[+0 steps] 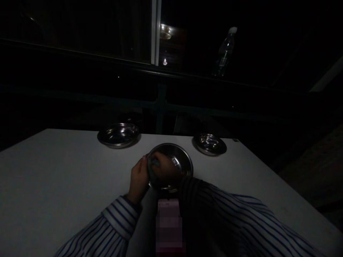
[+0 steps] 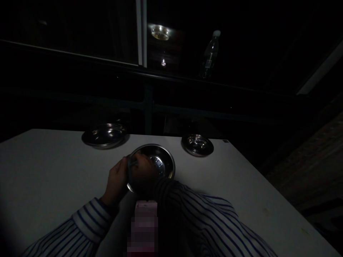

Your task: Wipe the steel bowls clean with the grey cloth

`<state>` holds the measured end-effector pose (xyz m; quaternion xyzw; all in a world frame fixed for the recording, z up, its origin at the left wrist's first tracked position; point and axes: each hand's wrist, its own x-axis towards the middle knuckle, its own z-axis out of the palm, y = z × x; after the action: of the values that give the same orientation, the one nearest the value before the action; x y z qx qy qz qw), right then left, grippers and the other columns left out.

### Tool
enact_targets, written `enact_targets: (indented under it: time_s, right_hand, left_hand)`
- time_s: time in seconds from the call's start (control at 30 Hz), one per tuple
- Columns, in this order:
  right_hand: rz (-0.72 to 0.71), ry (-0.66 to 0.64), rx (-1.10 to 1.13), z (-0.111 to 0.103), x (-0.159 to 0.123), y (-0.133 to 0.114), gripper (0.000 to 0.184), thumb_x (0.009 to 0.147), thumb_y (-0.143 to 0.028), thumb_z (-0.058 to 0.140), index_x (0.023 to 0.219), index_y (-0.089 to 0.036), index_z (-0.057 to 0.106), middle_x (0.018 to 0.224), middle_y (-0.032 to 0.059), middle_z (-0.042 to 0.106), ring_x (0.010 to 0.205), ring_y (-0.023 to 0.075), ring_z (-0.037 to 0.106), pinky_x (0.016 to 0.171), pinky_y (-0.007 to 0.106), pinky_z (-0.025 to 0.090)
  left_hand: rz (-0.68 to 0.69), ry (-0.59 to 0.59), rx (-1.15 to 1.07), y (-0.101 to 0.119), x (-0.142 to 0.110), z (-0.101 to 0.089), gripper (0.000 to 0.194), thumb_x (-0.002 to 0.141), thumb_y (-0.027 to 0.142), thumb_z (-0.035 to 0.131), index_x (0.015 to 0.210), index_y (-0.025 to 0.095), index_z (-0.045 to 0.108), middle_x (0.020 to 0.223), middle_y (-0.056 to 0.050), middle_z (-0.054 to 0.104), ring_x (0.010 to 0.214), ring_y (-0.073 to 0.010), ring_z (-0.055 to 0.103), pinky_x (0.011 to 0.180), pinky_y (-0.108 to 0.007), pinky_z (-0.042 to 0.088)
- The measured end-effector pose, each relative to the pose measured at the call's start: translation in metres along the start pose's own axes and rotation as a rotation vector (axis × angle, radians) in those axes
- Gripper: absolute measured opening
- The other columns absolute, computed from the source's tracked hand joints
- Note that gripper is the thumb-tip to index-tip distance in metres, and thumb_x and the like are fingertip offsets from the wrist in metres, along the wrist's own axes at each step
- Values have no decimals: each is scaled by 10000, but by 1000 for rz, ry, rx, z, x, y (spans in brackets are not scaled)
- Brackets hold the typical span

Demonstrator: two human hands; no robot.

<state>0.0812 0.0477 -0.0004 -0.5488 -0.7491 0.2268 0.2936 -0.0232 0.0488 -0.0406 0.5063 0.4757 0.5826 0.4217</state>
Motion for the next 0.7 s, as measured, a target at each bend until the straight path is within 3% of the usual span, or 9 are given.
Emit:
enact_targets:
  time_s: [0.1,0.27,0.37,0.47,0.6,0.7]
  right_hand:
    - [19,55,-16,-1,3,-1,223,817,-113,397,1013,-155,493,1065,104,592,990,191,541,860,321,409]
    - [-123,-121,-47,3,-4,-2,163,747,-93,517,874,-190,551,920,16,648,857,140,591,769,229,436]
    - [-94,-101,-105,7,-5,-1,174,812,-119,448,955,-162,538,969,59,647,882,149,590,757,246,447]
    - [-113,-133,-185,9,-10,7,208,860,-164,417,1028,-152,538,1035,83,640,932,157,588,774,260,452]
    - [-182,-299,-342,-8,-22,27,152,783,-250,575,862,-139,644,877,93,681,784,217,634,652,303,477]
    - [-226,-352,-411,-18,-25,30,241,712,-375,668,868,-191,662,885,46,691,768,216,640,632,292,484]
  left_hand:
    - [26,3,0,0,0,-1,455,837,502,414,958,135,656,940,-91,694,861,-206,620,776,-308,468]
    - [5,53,12,-3,2,-5,476,830,516,416,949,123,658,903,-98,699,828,-212,625,760,-318,473]
    - [19,40,3,-1,2,-4,442,831,468,436,998,119,649,993,-110,692,902,-219,625,802,-322,473]
    - [41,142,58,4,3,-5,400,813,401,478,1026,108,648,1037,-115,688,962,-226,618,858,-332,460]
    - [48,159,101,11,3,-9,406,799,406,496,1008,103,666,971,-104,710,884,-228,640,806,-340,488]
    - [79,145,97,12,2,-6,394,809,388,481,1013,108,669,966,-95,712,872,-218,642,787,-323,495]
